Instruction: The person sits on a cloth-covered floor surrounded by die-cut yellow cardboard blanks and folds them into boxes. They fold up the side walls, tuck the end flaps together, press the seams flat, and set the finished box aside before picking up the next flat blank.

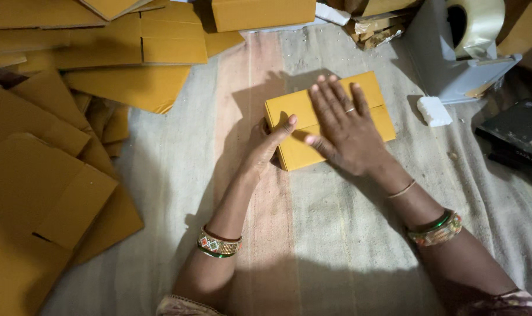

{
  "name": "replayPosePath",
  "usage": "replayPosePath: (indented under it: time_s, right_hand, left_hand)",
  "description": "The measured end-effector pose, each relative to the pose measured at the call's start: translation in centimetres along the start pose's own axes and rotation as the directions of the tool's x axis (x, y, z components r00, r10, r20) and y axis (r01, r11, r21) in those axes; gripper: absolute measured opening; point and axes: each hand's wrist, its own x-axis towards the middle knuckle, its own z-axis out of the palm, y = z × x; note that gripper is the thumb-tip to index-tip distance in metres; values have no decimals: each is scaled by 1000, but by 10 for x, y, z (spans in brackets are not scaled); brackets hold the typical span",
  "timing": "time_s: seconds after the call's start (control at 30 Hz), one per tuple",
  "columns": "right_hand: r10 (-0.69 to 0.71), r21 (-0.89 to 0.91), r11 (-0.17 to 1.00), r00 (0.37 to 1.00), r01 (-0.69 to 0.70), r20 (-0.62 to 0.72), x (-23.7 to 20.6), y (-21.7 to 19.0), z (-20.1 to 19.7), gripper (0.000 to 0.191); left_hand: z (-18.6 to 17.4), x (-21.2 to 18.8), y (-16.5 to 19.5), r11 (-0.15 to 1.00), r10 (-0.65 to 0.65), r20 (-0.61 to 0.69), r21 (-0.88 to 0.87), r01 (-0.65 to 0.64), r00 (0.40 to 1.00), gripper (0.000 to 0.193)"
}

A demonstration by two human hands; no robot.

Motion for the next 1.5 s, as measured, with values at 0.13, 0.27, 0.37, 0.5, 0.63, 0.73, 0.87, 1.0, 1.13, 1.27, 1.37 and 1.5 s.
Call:
replayPosePath:
  time_s: [0.13, 0.27, 0.37, 0.5, 0.63, 0.73, 0.87, 1.0, 1.13, 1.27, 1.37, 1.5]
  right_hand:
    - [151, -4, 989, 988, -151, 25, 6, 35, 4, 85]
    - [287, 178, 944, 958, -278, -24, -2, 64, 5, 72]
    - [385, 275, 894, 920, -354, -67, -10, 75, 6, 62]
    - [413, 137, 909, 888, -392, -200, -11, 62, 3, 56]
    - [198, -20, 979, 973, -202, -120, -3, 21, -7, 57]
    - [-26, 112, 993, 992, 40, -124, -9, -20, -9, 58]
    - [-140, 64, 986, 972, 155, -188, -9, -31, -16, 59]
    - [-153, -68, 988, 939, 139, -309, -1, -5, -21, 56]
    - [60, 51, 998, 923, -44, -380, -5, 31, -19, 47]
    - [230, 313, 946, 854, -84, -466, -12, 66, -5, 46]
    - [389, 645, 763, 829, -45, -402, -14, 89, 7, 57]
    - [537, 938, 326, 840, -116, -83, -16, 105, 13, 70]
  left_hand:
    - [2, 2, -1, 999, 14, 13, -32, -14, 1000, 107]
    - [3, 1, -2, 1000, 17, 17, -4, -17, 1000, 108]
    - [3, 2, -2, 1000, 3, -9, -8, -3, 1000, 108]
    - [3, 0, 0, 1000, 14, -7, 21, -14, 1000, 109]
    - [2, -8, 7, 997, 41, 13, 63, -41, 999, 111]
    - [4, -16, 11, 989, 69, 16, 127, -70, 998, 109]
    - [17, -25, 10, 974, 213, 38, 65, -215, 976, 101]
    - [29, -26, 8, 948, 317, 59, 4, -318, 947, 91]
    - [30, -29, 10, 954, 299, 68, 15, -301, 952, 85]
    - [29, -32, 14, 941, 334, 81, 27, -337, 939, 81]
    - [30, -33, 16, 934, 349, 96, 44, -354, 932, 79]
    - [27, -36, 22, 899, 436, 150, -24, -437, 888, 77]
